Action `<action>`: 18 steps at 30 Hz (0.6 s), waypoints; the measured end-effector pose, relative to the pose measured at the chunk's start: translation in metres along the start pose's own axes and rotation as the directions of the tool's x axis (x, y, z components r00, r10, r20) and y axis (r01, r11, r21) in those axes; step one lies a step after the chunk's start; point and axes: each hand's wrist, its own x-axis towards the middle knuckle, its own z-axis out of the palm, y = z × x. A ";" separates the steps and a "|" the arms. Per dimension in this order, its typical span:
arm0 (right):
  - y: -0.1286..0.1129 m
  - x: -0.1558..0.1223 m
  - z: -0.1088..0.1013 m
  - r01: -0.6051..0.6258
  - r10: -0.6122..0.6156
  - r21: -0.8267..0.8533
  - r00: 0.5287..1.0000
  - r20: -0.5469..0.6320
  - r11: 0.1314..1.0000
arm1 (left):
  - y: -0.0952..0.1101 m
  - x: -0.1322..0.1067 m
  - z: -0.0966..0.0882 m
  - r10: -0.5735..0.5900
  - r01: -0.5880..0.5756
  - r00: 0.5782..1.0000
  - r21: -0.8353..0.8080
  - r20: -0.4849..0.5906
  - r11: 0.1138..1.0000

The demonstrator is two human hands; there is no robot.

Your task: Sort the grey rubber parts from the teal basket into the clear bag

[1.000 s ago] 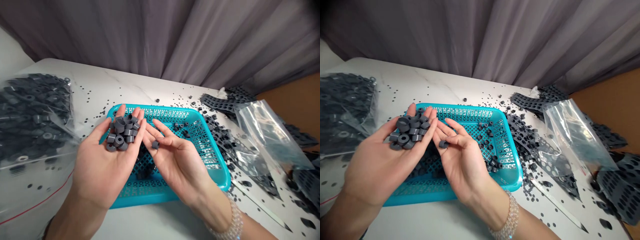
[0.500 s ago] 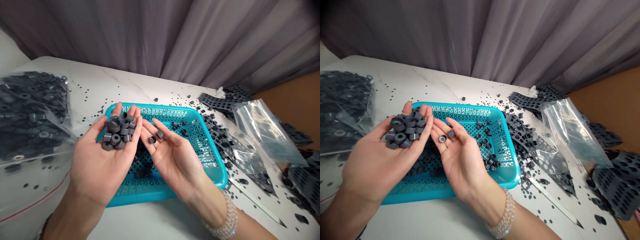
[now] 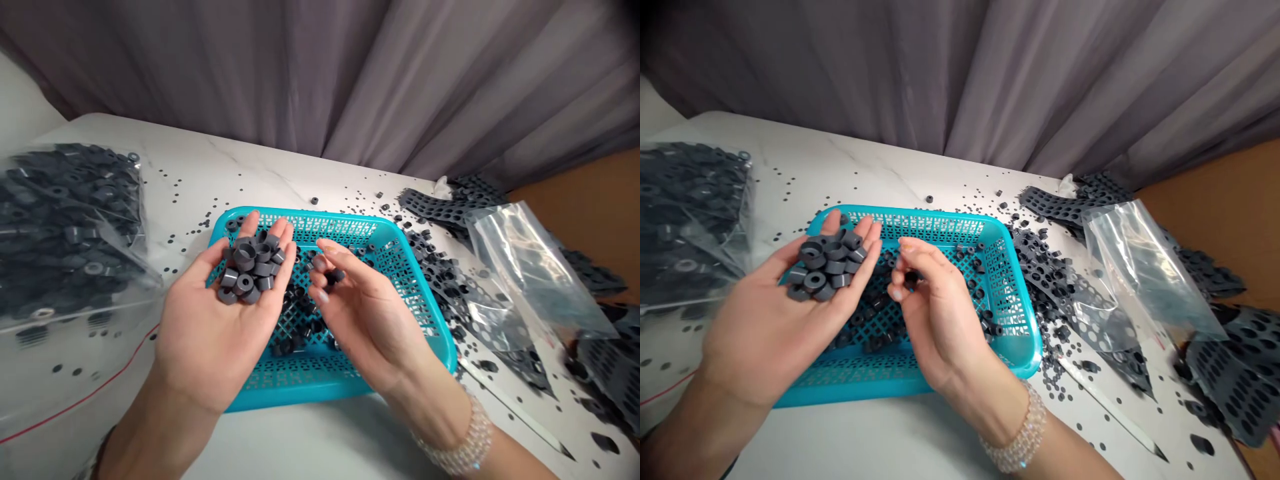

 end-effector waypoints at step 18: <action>-0.010 0.001 -0.008 0.126 -0.054 -0.545 0.988 0.147 0.829 | -0.007 -0.005 0.002 -0.118 0.118 0.993 0.042 -0.017 0.992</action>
